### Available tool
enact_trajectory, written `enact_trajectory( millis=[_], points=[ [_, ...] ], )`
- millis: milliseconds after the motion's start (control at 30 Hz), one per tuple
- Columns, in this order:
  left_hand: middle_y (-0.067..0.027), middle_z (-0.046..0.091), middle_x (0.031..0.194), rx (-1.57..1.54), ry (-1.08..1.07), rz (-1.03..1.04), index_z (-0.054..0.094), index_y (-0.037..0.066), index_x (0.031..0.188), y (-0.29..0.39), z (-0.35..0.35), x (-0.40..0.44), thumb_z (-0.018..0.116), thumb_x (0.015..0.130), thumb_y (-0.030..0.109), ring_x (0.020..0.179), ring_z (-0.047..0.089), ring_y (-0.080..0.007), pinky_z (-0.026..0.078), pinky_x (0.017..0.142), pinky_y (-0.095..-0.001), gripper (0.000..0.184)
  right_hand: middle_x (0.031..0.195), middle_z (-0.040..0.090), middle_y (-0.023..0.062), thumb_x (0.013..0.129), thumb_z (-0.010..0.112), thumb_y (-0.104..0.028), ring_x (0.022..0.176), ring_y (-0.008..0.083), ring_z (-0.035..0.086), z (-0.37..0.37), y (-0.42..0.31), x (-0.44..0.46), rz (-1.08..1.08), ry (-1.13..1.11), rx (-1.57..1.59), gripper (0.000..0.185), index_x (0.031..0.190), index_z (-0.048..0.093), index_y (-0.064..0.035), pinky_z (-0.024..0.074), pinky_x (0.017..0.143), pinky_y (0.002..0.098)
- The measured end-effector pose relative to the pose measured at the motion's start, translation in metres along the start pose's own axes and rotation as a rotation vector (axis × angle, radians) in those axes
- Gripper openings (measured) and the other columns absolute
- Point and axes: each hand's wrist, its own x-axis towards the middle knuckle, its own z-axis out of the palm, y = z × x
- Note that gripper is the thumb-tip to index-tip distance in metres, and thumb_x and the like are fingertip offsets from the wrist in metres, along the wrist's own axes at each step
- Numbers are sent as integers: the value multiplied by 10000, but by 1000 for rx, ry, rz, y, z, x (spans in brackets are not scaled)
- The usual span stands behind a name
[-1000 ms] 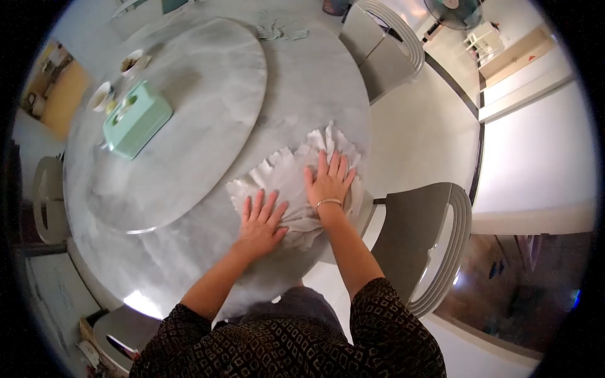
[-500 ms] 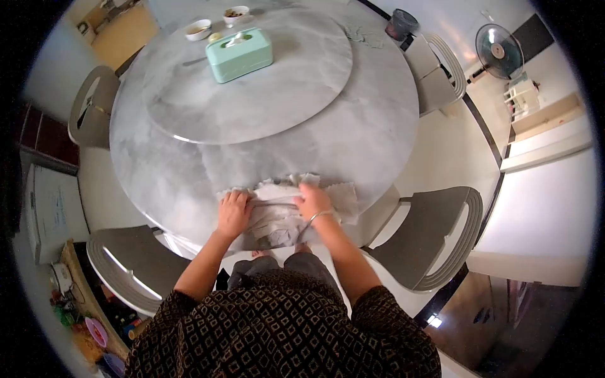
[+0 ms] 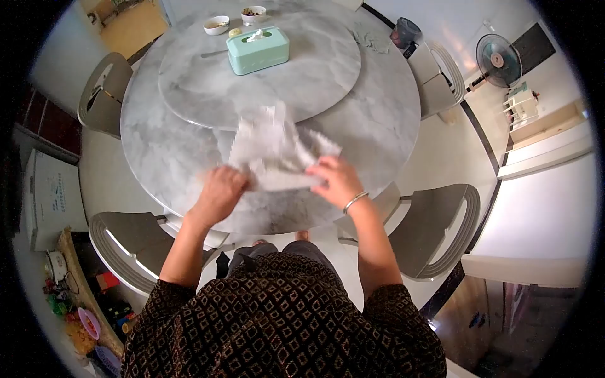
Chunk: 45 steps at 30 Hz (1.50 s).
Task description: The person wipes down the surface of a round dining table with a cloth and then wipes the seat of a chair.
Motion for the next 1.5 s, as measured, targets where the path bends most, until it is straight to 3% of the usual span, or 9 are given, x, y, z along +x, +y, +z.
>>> enact_trajectory(
  millis=[33,100,200,267,367,400,867,1133,1500],
  points=[
    [-80,569,925,-2,1,-1,529,74,945,2,6,-7,637,709,74,923,518,-300,396,810,-407,259,1150,526,121,701,711,-253,1031,307,523,12,0,-11,91,-172,73,390,1075,621,-191,433,891,377],
    [-89,562,1048,-226,-598,-241,532,72,999,7,17,-19,615,761,111,1035,497,-322,391,878,-437,255,1185,510,132,722,687,-304,1069,312,507,30,-3,-21,289,-290,91,405,1103,602,-192,426,904,383],
    [-106,522,1180,-322,-56,-155,535,73,1063,15,57,-14,617,780,137,1141,453,-340,371,944,-438,301,1276,450,195,788,593,-412,1164,342,445,63,4,-10,521,-403,204,488,1227,507,-218,398,946,393],
    [-115,437,1309,-197,-51,-126,510,91,1172,14,78,0,584,819,204,1236,374,-343,316,1004,-444,378,1356,349,245,821,513,-482,1251,381,343,96,2,7,684,-52,112,575,1333,387,-252,285,1030,453],
    [-117,300,1422,-99,-79,-281,387,137,1337,6,125,14,470,876,366,1333,217,-343,166,1061,-531,521,1418,236,256,843,403,-562,1313,412,211,113,-33,38,826,-184,-271,646,1398,270,-260,111,1069,539],
    [-117,300,1422,-95,-80,-291,387,137,1337,5,136,14,470,876,366,1333,217,-343,166,1061,-531,521,1459,157,227,855,344,-585,1339,412,126,132,-24,37,755,-192,-328,660,1414,240,-251,7,1054,587],
    [-71,255,1461,-58,-177,-399,298,120,1393,6,160,76,369,901,381,1372,133,-294,64,1097,-499,561,1432,282,123,878,406,-414,1325,328,210,138,59,70,403,31,-447,496,1321,431,-192,101,1073,519],
    [-75,299,1438,2,4,-810,348,122,1368,-60,105,-37,380,908,397,1365,168,-273,81,1098,-479,537,1423,308,108,899,381,-422,1325,311,213,208,-54,142,-110,-93,-341,476,1327,422,-219,93,1067,531],
    [-77,267,1453,174,134,-1212,306,153,1390,-162,64,-107,298,946,399,1365,157,-282,81,1101,-467,507,1422,320,48,906,382,-422,1331,258,216,294,-171,269,-355,-163,-202,451,1325,420,-259,96,1084,494]
  ],
)
